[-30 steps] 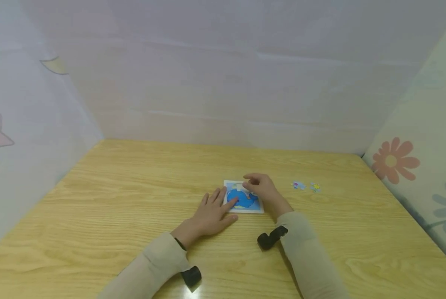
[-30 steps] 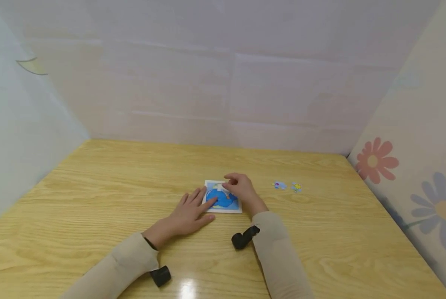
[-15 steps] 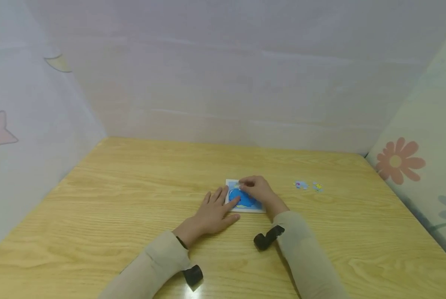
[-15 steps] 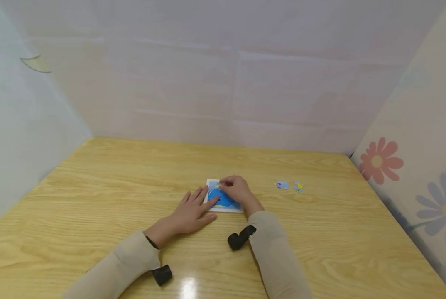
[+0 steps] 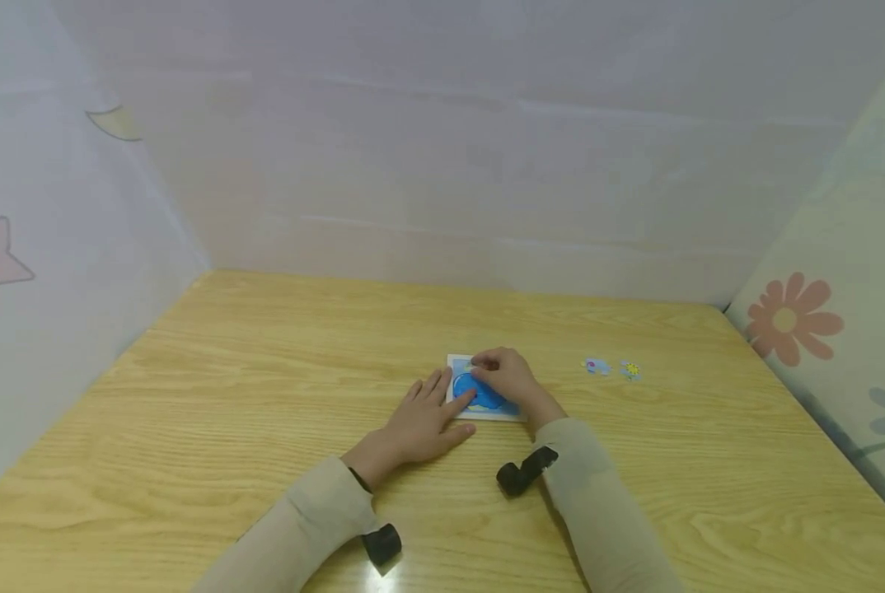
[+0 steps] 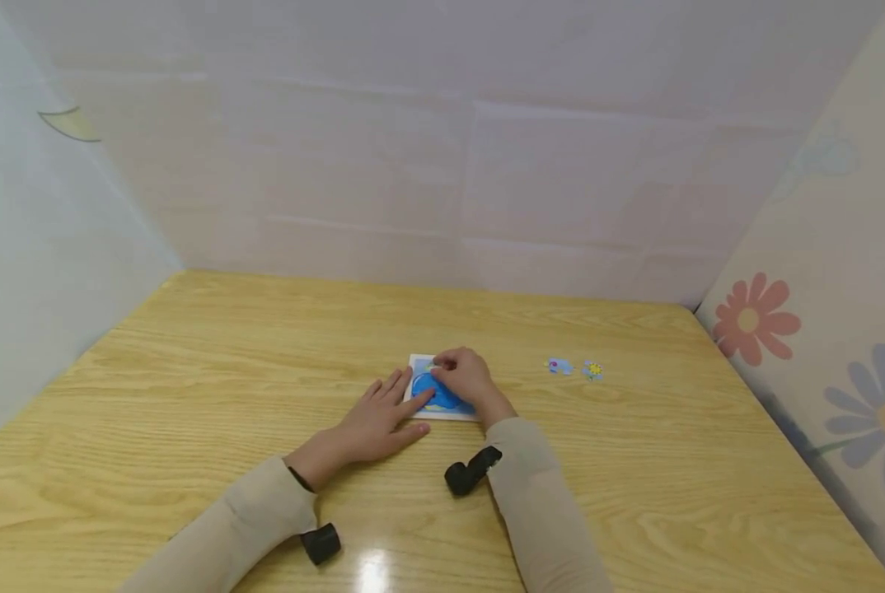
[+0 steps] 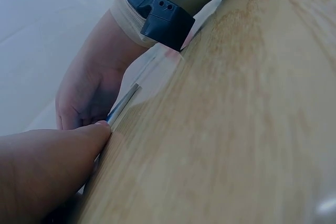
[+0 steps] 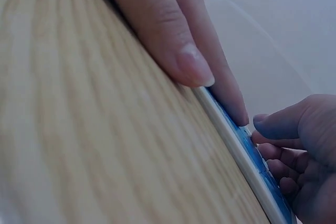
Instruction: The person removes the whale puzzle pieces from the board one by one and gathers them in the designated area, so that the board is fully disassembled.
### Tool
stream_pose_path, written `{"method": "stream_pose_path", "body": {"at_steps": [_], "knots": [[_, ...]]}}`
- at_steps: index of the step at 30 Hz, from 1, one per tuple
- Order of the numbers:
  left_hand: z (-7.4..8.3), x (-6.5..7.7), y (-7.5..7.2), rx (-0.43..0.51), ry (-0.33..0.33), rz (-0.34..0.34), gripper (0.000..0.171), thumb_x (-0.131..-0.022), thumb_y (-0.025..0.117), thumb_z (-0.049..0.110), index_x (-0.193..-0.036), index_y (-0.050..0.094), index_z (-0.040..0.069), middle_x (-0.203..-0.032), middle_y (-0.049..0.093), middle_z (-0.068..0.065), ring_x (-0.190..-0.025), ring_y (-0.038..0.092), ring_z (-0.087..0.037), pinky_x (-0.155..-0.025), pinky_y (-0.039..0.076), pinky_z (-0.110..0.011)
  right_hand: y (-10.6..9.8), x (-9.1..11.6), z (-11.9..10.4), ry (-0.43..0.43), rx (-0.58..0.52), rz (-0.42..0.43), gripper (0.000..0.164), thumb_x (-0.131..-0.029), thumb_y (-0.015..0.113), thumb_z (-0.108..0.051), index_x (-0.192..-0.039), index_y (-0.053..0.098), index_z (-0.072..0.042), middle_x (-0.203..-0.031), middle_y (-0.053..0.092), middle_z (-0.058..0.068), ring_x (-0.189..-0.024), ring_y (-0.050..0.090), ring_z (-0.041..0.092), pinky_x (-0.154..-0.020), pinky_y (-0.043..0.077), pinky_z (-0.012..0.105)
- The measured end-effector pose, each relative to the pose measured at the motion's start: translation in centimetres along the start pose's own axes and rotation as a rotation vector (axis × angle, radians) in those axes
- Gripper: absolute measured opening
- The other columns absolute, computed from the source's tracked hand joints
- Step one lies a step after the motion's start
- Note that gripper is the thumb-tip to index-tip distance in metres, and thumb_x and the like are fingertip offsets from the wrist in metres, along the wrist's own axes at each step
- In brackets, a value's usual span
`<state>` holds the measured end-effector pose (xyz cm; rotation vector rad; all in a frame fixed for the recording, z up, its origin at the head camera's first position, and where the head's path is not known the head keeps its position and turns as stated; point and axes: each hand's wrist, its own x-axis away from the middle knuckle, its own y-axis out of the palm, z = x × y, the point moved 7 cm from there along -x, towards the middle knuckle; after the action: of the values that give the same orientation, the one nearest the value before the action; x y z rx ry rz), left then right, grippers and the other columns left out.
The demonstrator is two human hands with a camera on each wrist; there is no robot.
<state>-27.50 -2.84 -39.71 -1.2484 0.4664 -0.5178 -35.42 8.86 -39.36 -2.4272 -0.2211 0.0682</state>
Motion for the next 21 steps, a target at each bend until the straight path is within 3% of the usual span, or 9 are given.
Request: {"method": "stream_pose_path", "body": {"at_steps": [21], "knots": [[0.41, -0.18, 0.22, -0.012, -0.007, -0.022, 0.058, -0.089, 0.026, 0.052, -0.138, 0.023, 0.021, -0.141, 0.002, -0.020, -0.128, 0.000, -0.031, -0.098, 0.006, -0.048, -0.36, -0.07, -0.08, -0.060, -0.055, 0.043, 0.019, -0.080, 0.062, -0.010, -0.098, 0.059, -0.005, -0.086, 0.059, 0.003, -0.080, 0.052, 0.019, -0.074, 0.042, 0.034]]}}
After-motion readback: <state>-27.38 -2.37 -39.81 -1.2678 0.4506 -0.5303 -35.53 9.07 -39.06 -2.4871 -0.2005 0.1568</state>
